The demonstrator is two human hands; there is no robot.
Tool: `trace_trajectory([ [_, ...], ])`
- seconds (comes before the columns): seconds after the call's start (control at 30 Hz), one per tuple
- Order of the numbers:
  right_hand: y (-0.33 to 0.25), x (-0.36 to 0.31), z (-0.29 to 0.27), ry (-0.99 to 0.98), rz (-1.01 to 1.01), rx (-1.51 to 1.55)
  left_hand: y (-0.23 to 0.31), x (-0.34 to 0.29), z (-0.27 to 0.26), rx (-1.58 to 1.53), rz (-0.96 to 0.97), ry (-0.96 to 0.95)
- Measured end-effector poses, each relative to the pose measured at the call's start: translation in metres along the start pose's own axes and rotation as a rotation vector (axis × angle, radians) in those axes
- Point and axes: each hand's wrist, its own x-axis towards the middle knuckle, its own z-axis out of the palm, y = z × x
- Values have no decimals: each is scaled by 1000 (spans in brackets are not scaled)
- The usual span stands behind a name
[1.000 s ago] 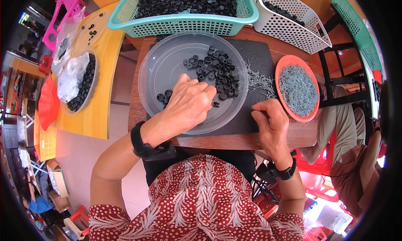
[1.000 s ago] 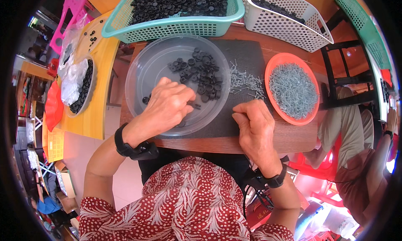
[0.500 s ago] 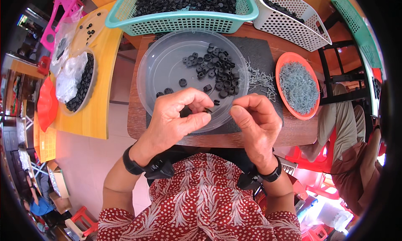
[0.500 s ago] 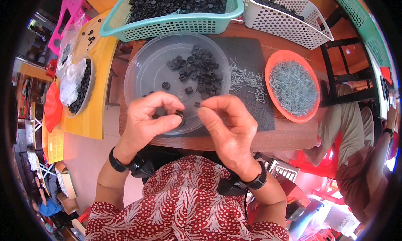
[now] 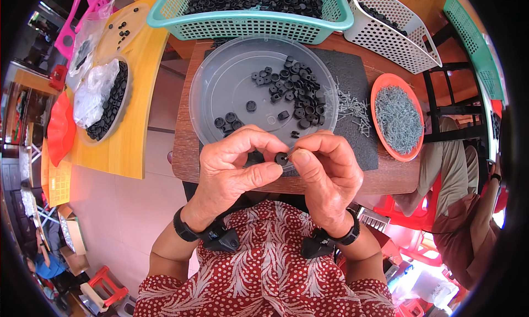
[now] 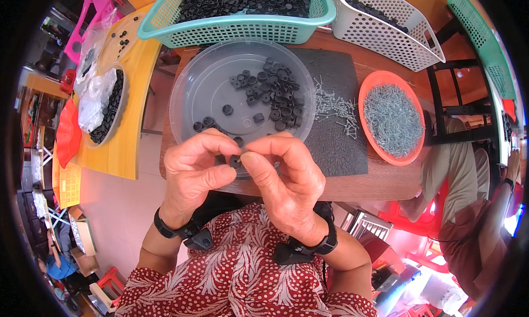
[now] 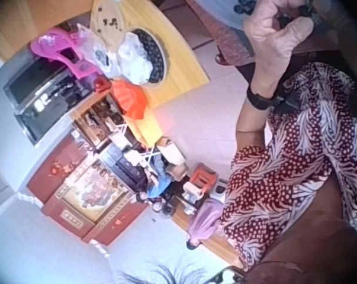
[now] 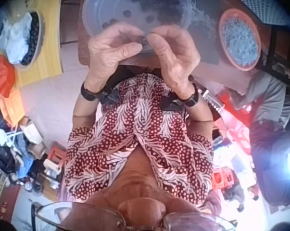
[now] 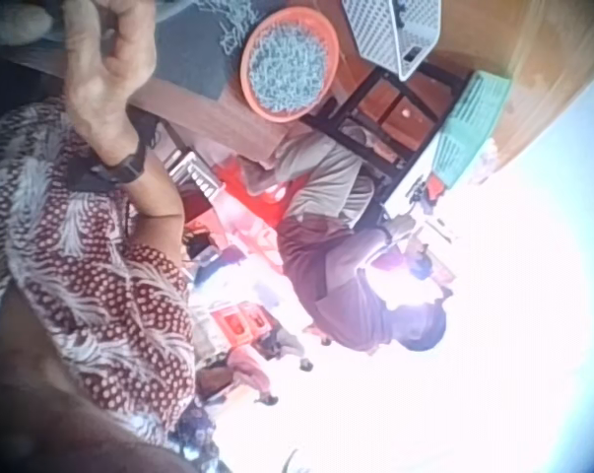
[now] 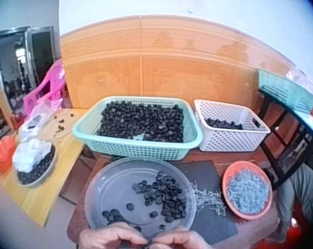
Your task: Manually inserting metal pins into black plastic circular components at a workshop table.
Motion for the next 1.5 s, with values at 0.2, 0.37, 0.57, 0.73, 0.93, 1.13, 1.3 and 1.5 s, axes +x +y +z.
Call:
trace_trajectory([
  [0.2,8,-1,0,19,-91,-98,-1,-8,9,14,-16,70],
  [0.37,11,3,-3,-24,-304,-279,0,-11,9,64,-56,95],
  [0.57,15,-1,-4,-21,-345,-297,-2,-10,9,-32,-35,113],
  [0.73,12,1,-4,-38,-322,-313,-2,-9,8,141,70,155],
  [0.93,6,3,-5,-90,-319,-369,1,-7,7,457,267,178],
  [1.13,6,6,-3,-123,-348,-440,4,-4,10,643,373,152],
  [1.3,6,5,-4,-112,-365,-432,6,-8,4,378,186,106],
  [1.5,7,4,-4,-119,-302,-374,-3,-11,6,-2,-16,165],
])
